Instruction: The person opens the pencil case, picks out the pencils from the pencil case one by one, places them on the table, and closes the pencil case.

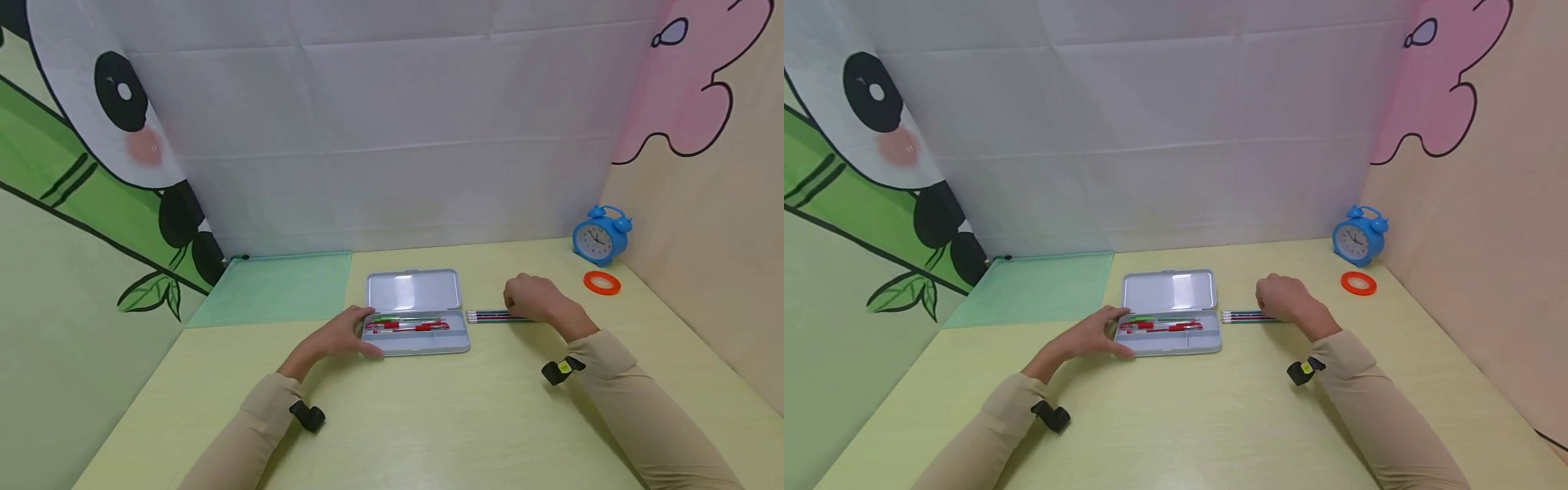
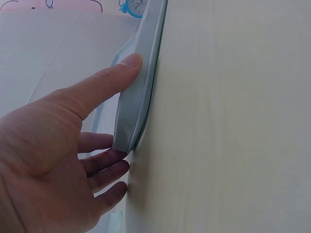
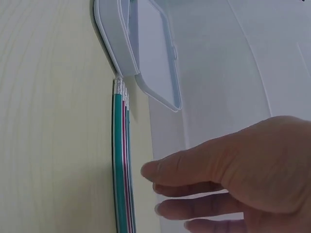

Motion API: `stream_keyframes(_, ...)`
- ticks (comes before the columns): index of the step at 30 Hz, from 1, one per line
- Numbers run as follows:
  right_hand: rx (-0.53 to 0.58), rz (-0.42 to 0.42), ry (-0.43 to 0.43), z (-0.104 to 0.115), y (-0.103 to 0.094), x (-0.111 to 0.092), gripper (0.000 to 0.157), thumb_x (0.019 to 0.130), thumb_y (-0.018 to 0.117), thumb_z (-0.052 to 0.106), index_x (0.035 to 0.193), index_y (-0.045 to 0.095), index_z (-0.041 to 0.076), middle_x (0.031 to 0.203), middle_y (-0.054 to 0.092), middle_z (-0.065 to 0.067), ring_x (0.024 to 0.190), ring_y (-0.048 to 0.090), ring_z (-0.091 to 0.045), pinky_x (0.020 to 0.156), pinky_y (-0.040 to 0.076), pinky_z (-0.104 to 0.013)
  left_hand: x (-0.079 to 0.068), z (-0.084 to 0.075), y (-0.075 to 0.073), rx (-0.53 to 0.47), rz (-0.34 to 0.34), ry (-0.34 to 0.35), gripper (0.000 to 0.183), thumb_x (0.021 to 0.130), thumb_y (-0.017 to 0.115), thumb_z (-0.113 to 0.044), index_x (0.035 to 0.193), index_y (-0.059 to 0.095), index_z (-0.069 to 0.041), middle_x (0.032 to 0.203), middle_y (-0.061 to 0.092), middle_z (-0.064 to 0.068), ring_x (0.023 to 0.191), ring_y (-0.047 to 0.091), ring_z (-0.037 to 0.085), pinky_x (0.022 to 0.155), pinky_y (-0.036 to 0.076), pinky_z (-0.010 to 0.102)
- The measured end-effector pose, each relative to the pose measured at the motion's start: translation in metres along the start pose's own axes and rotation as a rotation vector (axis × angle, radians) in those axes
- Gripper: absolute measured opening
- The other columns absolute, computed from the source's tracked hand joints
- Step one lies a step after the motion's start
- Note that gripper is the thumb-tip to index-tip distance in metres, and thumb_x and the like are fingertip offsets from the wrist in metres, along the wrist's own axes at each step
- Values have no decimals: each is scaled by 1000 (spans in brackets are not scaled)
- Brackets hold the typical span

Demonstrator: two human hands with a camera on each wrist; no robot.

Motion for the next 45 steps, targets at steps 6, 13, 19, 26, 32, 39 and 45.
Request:
stream_keyframes(6, 82, -66, -62, 15, -2, 5, 4, 88, 75, 7, 87, 79, 8, 83, 70, 0, 70, 58, -14, 69, 56, -35, 1, 2, 0, 6, 0, 2, 103, 70, 91, -41, 153, 39, -8, 148, 41, 14, 128, 42, 30, 110, 37, 53)
stream_keyframes(13, 168, -152, -139, 39, -2, 11, 4, 89, 75, 8, 86, 79, 7, 81, 71, 1, 69, 58, -13, 68, 56, -33, 1, 1, 1, -1, 0, -2, 104, 70, 91, -41, 153, 39, -9, 148, 41, 13, 128, 42, 30, 110, 36, 53)
stream_keyframes(19, 266, -201, -233, 61, 0, 14, 4, 88, 76, 6, 89, 78, 3, 81, 71, 0, 63, 57, -8, 60, 53, -24, 0, 0, 0, -3, 0, -2, 103, 70, 91, -39, 153, 38, -8, 147, 41, 14, 127, 43, 31, 110, 37, 53)
stream_keyframes(26, 361, -158, -210, 76, 7, 20, 12, 90, 74, 5, 101, 77, 0, 93, 73, -6, 73, 62, -12, 66, 55, -23, -1, -1, -1, 12, -1, -1, 102, 71, 91, -40, 153, 39, -7, 145, 44, 13, 127, 44, 30, 110, 37, 53)
stream_keyframes(32, 362, -115, -254, 87, 16, 24, 9, 91, 72, 2, 98, 76, 1, 92, 73, -5, 75, 60, -13, 69, 55, -24, -1, 0, 0, 7, 2, -5, 102, 71, 91, -40, 153, 39, -8, 147, 42, 13, 128, 43, 31, 110, 36, 53)
stream_keyframes(39, 387, -94, -287, 95, 21, 27, 6, 92, 70, 2, 95, 76, 1, 89, 72, -4, 73, 57, -12, 67, 52, -24, 1, 2, 1, 21, -7, 1, 102, 70, 91, -41, 152, 40, -8, 145, 44, 12, 127, 44, 29, 109, 38, 52)
stream_keyframes(45, 370, -87, -296, 100, 22, 30, 8, 94, 68, 2, 96, 76, 0, 90, 72, -5, 75, 58, -12, 70, 53, -24, 1, 2, 1, 20, -1, 6, 102, 71, 91, -41, 153, 40, -8, 147, 43, 12, 128, 43, 30, 110, 38, 52)
Point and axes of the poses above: each hand's wrist, its own x-axis towards the middle knuckle, its own y-axis out of the palm, z = x × y, the point moved 3 cm from there along x, towards the middle knuckle
